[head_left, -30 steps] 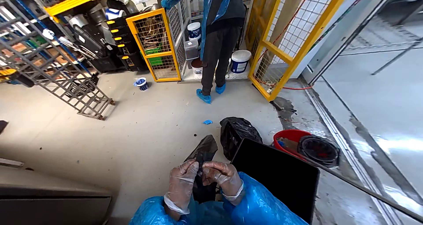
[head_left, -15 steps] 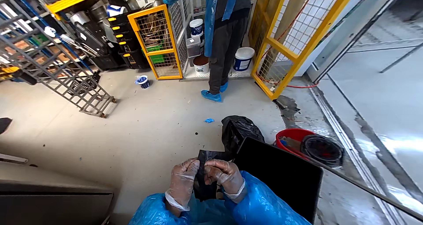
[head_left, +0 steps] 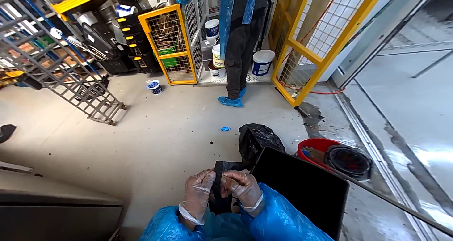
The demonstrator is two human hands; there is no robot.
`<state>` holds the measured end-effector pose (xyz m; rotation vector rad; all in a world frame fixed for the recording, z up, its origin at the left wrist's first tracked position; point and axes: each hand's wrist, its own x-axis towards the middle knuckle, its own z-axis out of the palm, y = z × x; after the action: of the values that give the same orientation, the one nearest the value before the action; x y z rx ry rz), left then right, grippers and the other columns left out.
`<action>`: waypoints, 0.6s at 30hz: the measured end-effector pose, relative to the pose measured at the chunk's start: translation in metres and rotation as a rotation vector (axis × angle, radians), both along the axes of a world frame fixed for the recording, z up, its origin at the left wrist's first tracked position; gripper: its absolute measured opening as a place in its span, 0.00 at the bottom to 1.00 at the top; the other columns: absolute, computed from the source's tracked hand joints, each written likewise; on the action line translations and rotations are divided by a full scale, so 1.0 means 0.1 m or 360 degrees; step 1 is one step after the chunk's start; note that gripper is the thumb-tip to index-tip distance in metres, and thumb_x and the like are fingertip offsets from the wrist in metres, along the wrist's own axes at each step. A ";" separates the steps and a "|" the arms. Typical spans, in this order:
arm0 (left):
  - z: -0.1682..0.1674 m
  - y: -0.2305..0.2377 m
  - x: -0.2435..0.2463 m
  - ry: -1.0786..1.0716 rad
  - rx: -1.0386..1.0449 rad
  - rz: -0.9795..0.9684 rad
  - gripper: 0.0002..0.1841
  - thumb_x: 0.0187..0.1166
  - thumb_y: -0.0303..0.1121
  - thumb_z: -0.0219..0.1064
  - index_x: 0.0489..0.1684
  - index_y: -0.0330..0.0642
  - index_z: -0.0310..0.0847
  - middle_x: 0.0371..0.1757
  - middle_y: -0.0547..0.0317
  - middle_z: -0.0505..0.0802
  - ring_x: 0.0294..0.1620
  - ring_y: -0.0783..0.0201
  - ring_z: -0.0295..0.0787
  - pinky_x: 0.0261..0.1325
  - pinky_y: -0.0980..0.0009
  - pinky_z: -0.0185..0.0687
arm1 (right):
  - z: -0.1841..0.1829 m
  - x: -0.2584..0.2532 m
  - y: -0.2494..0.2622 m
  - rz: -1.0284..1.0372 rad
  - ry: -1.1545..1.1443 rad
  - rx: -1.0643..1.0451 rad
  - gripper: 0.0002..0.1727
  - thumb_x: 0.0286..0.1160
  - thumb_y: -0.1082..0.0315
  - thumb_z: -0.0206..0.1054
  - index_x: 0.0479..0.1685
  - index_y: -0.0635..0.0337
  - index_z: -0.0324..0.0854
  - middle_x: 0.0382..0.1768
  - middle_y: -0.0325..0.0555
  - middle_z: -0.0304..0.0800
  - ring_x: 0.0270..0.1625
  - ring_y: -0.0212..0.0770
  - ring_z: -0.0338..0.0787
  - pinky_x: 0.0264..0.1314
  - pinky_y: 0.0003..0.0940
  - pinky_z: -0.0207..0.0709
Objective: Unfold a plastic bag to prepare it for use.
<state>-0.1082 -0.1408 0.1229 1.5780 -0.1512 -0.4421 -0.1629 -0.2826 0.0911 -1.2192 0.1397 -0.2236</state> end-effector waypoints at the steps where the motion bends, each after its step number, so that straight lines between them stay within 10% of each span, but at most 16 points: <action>1: 0.00 0.00 0.00 0.0004 -0.0012 0.0005 0.12 0.86 0.24 0.60 0.47 0.30 0.91 0.36 0.55 0.97 0.37 0.70 0.95 0.46 0.72 0.93 | 0.00 0.00 0.00 0.0013 0.0005 0.0032 0.08 0.75 0.74 0.63 0.37 0.60 0.90 0.24 0.34 0.93 0.25 0.29 0.92 0.33 0.26 0.89; 18: -0.03 0.04 -0.02 -0.0003 -0.0045 -0.0008 0.12 0.86 0.25 0.59 0.48 0.30 0.91 0.36 0.55 0.97 0.36 0.70 0.94 0.46 0.72 0.92 | 0.01 -0.03 0.03 0.0019 0.0014 0.0051 0.09 0.75 0.75 0.61 0.35 0.58 0.89 0.23 0.34 0.93 0.25 0.30 0.92 0.33 0.26 0.89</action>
<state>-0.1099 -0.1367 0.1200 1.5506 -0.1621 -0.4406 -0.1660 -0.2798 0.0923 -1.1891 0.1430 -0.2051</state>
